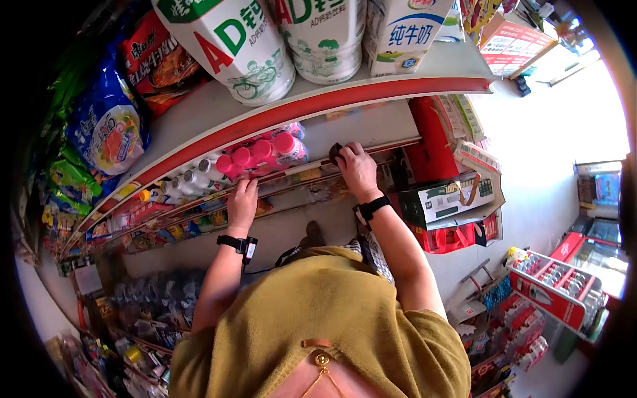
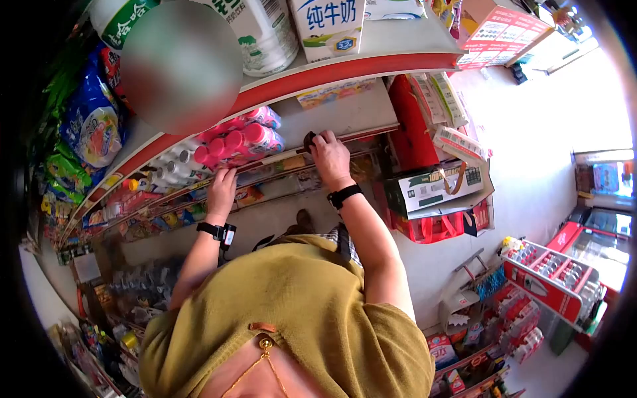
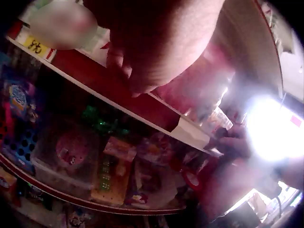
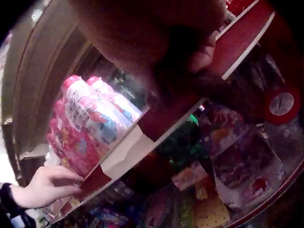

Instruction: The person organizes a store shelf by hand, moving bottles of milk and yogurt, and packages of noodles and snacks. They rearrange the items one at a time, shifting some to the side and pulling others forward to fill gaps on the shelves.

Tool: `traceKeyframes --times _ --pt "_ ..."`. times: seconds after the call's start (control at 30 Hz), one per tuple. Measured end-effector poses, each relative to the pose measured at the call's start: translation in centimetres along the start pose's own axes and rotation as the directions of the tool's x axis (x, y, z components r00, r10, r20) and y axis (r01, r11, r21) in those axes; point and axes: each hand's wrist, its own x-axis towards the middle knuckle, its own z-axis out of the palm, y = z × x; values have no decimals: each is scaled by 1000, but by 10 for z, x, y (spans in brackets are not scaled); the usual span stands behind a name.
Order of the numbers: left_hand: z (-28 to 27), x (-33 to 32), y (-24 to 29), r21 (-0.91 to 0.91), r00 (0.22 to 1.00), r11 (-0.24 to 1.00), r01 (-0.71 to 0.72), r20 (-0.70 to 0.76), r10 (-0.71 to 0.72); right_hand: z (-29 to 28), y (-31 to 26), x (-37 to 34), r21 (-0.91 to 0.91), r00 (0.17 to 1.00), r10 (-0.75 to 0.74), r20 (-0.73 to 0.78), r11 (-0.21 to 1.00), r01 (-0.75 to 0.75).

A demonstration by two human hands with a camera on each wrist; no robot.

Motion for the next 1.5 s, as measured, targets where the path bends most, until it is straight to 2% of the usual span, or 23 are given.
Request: traceKeyframes --times 0.1,0.17,0.3,0.37,0.43,0.5,0.53,0.57,0.67,0.73,0.77,0.87,0.93,0.97,1.03,1.13,1.17,1.2,1.23,1.27,1.33,1.43,1.5 --pt "4 4 -8 -4 998 998 -55 -18 55 0 -5 -4 -45 1000 17 8 999 -16" --pt "2 4 -9 -6 991 994 -111 -77 110 -6 -3 -2 -70 997 -73 -30 995 71" --pt "4 0 -26 -4 977 981 -193 -95 192 -24 30 -4 -93 988 -27 -150 996 13" --pt "3 2 -24 23 975 975 -219 -38 220 -30 41 -4 -109 982 -13 -188 994 -8" --pt "-3 10 -9 -89 938 938 -335 -131 322 -34 44 -4 -170 981 15 -193 984 -48" --pt "-3 19 13 -139 925 915 -379 -56 375 -21 19 -7 -88 951 57 -302 992 -87" --pt "-2 33 38 -198 901 880 -432 -46 431 -7 7 -9 -50 948 16 -317 998 -34" --pt "-4 41 56 -250 873 841 -480 -39 486 17 -20 -11 -4 973 -66 -221 998 66" --pt "16 55 78 -226 844 835 -502 84 530 19 -24 -4 0 962 -37 -272 999 39" --pt "29 61 95 -243 834 830 -502 118 539 7 -17 -8 -5 971 -86 -223 996 87" --pt "35 70 105 -196 833 838 -508 135 537 -7 11 -9 3 962 25 -273 1000 -25" --pt "50 79 112 -136 843 850 -509 120 524 -28 45 -5 14 894 113 -433 993 -118" --pt "54 82 113 -134 844 847 -515 94 528 -33 53 -3 80 868 220 -446 975 -206" --pt "56 89 118 -65 834 839 -541 92 544 -23 34 -2 50 843 184 -505 982 -184" --pt "58 93 121 5 830 833 -554 84 551 -9 30 -6 49 868 176 -464 984 -173" --pt "60 99 127 106 837 831 -546 117 535 10 -6 -16 93 951 70 -300 995 -44" --pt "60 99 125 89 841 837 -540 108 531 -2 11 -13 194 944 126 -304 979 -68" --pt "61 98 123 76 843 841 -536 100 528 -4 21 -12 174 934 125 -335 982 -69" --pt "64 100 123 60 838 837 -544 92 538 -8 32 -11 151 918 130 -375 985 -78" --pt "64 101 124 58 833 832 -551 93 545 -22 45 -8 274 869 277 -409 946 -173" --pt "64 100 123 31 839 842 -539 103 534 -35 77 0 231 794 304 -526 950 -211" --pt "61 100 125 28 834 836 -548 91 544 -17 69 1 213 693 321 -645 947 -240" --pt "61 100 125 29 837 839 -543 99 538 5 45 -10 110 810 166 -562 986 -126"
